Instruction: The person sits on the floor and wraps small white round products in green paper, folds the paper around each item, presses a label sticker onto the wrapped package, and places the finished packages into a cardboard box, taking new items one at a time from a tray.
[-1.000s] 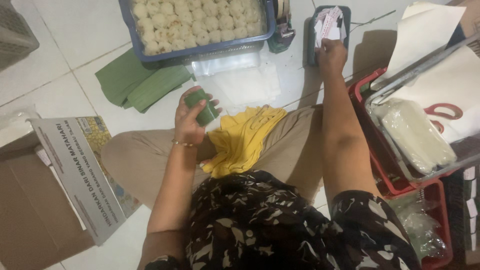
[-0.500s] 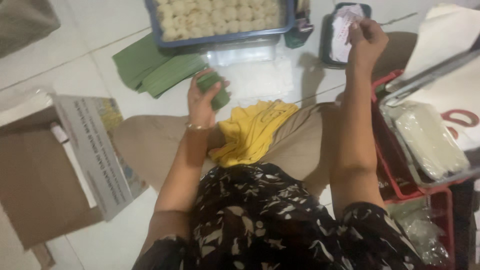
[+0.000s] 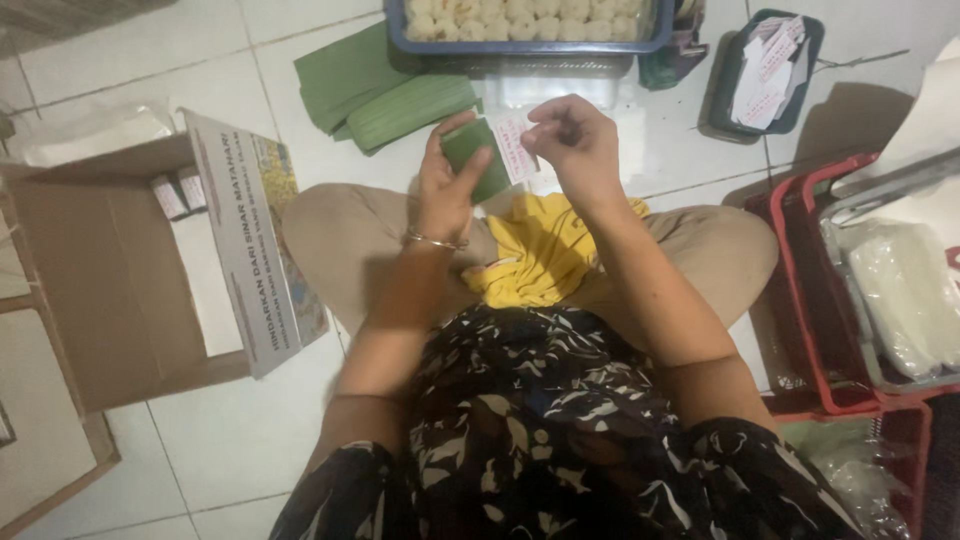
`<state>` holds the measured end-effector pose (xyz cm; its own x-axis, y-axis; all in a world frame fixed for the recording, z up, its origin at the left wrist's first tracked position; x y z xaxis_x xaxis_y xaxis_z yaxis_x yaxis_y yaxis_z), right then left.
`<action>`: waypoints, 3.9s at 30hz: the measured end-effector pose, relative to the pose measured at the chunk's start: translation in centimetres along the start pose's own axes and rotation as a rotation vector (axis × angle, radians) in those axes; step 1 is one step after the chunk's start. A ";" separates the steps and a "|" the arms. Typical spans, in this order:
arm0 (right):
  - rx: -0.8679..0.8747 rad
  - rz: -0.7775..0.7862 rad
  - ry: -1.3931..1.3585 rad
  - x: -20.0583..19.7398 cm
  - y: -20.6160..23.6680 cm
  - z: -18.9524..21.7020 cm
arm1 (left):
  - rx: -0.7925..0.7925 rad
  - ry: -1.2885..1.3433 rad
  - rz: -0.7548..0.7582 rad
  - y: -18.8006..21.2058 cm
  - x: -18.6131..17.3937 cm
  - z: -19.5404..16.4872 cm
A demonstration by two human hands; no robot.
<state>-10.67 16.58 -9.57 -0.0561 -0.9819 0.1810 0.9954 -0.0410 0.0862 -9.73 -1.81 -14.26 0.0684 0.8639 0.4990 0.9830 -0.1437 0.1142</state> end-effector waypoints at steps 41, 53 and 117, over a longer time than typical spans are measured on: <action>0.311 -0.488 0.080 -25.1 -10.6 -7.9 | -0.230 -0.071 -0.075 -2.8 4.2 6.8; 0.127 -0.345 -0.228 -24.6 -9.7 -8.0 | -0.205 0.029 -0.095 -2.1 4.0 3.9; -0.607 1.268 0.826 32.9 7.3 -7.3 | -0.186 -1.503 -0.655 5.9 -37.5 -8.5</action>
<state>-4.64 -17.38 -10.12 0.6320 -0.2596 -0.7302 0.2625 0.9582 -0.1136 -7.97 -39.17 -25.05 -0.1217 0.4464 -0.8865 0.8844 0.4542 0.1073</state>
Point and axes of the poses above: each hand's wrist, its own y-axis away from the middle knuckle, its own x-axis out of the palm, z = x × y, the point moved 5 cm from there along -y, towards the middle knuckle, and after that the axes turned 6 degrees about -y, right-handed, at the moved point
